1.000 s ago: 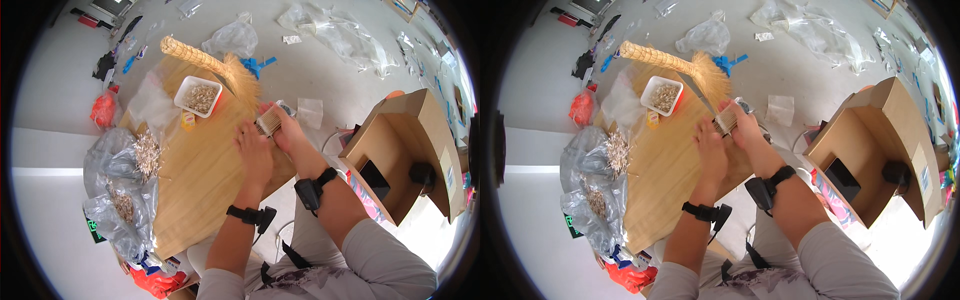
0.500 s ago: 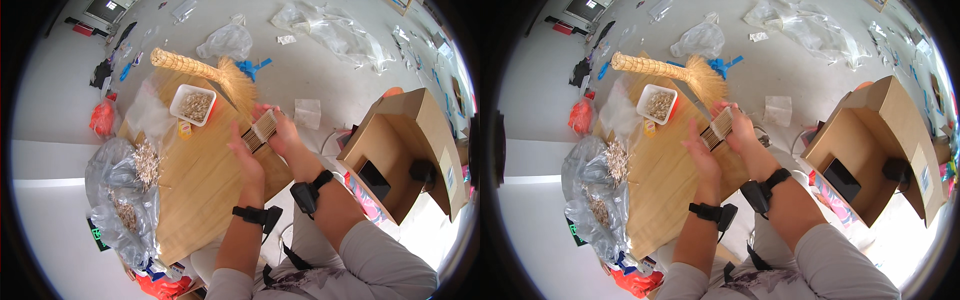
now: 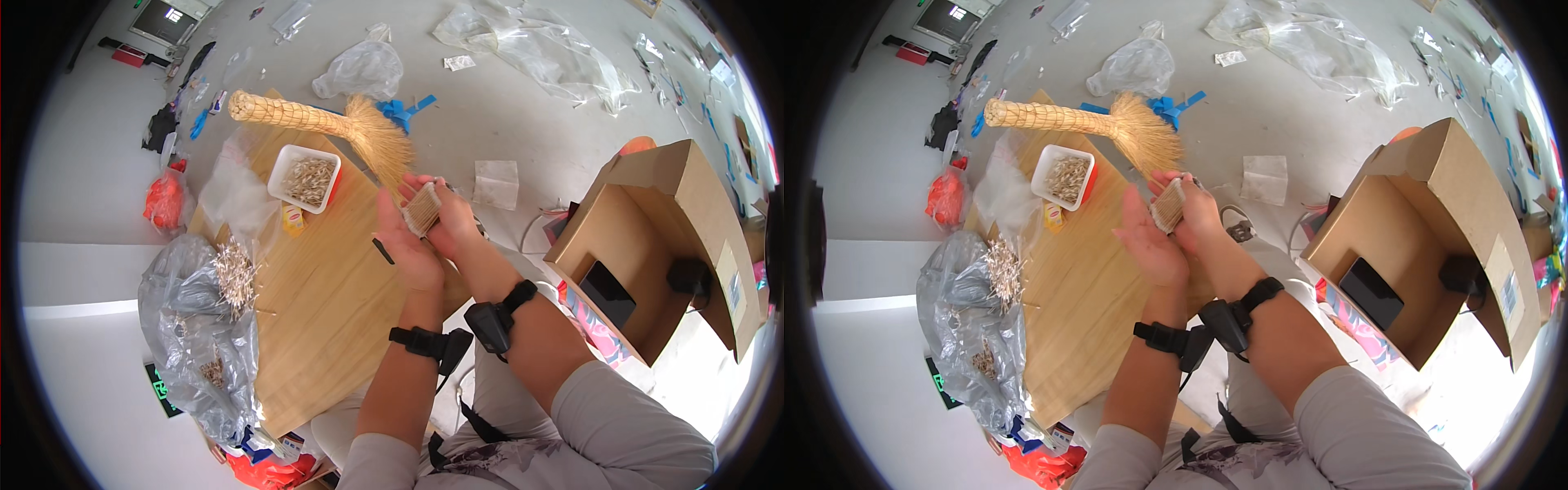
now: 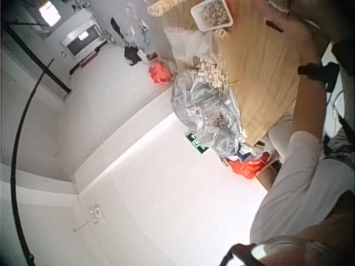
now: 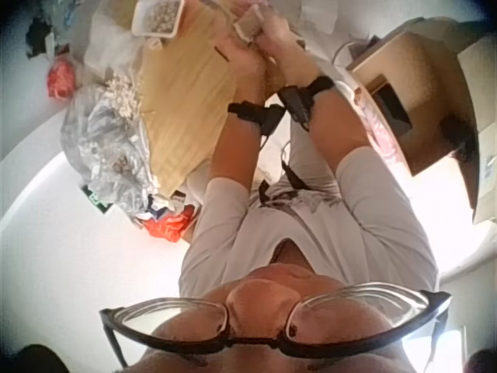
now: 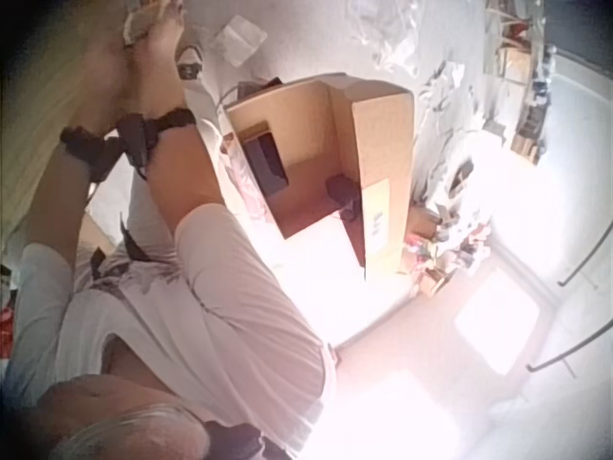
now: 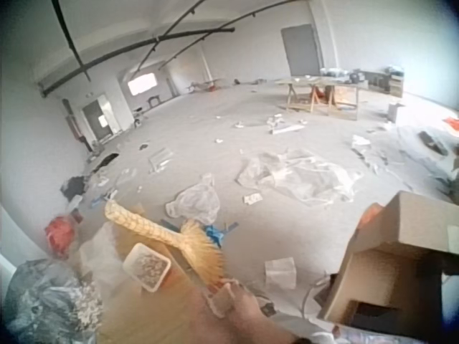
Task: Picking up a bundle of cotton swabs, aligning them on the table, and placing them into a small plastic zip-top bag.
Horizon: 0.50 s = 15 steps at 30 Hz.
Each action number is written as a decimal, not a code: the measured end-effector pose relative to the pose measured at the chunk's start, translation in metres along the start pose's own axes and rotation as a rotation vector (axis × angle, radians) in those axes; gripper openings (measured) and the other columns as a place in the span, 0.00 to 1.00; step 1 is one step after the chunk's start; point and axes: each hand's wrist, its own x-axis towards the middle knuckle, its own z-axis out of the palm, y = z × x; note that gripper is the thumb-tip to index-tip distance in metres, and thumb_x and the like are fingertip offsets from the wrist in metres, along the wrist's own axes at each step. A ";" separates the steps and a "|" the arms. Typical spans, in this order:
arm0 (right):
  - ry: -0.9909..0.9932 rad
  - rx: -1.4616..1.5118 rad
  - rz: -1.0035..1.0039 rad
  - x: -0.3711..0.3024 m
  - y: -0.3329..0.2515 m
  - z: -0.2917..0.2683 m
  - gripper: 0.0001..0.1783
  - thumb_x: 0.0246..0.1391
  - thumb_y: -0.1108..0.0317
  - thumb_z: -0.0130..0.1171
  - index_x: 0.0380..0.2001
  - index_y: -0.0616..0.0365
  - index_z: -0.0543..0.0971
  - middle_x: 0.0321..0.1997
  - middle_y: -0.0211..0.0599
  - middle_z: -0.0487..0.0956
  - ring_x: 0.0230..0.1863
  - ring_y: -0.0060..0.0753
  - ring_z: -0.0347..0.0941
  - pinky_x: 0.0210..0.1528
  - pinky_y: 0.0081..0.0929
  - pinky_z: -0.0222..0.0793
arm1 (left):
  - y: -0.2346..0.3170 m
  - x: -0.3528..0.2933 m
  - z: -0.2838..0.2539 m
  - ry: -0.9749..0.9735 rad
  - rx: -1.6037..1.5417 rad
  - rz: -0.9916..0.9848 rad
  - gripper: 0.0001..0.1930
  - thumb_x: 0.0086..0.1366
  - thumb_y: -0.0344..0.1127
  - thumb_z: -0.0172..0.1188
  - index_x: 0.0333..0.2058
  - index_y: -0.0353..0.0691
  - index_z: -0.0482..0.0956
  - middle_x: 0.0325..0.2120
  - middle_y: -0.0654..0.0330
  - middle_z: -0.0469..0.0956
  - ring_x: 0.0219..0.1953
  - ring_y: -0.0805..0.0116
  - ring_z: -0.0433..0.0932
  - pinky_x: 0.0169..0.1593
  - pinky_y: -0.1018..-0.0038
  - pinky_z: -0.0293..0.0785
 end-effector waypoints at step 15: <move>0.056 0.007 0.012 -0.003 -0.006 -0.002 0.20 0.75 0.62 0.41 0.62 0.64 0.67 0.67 0.49 0.71 0.69 0.46 0.68 0.70 0.45 0.66 | 0.004 -0.018 -0.003 0.123 0.037 0.044 0.44 0.77 0.66 0.25 0.74 0.31 0.47 0.76 0.47 0.46 0.79 0.53 0.41 0.79 0.58 0.39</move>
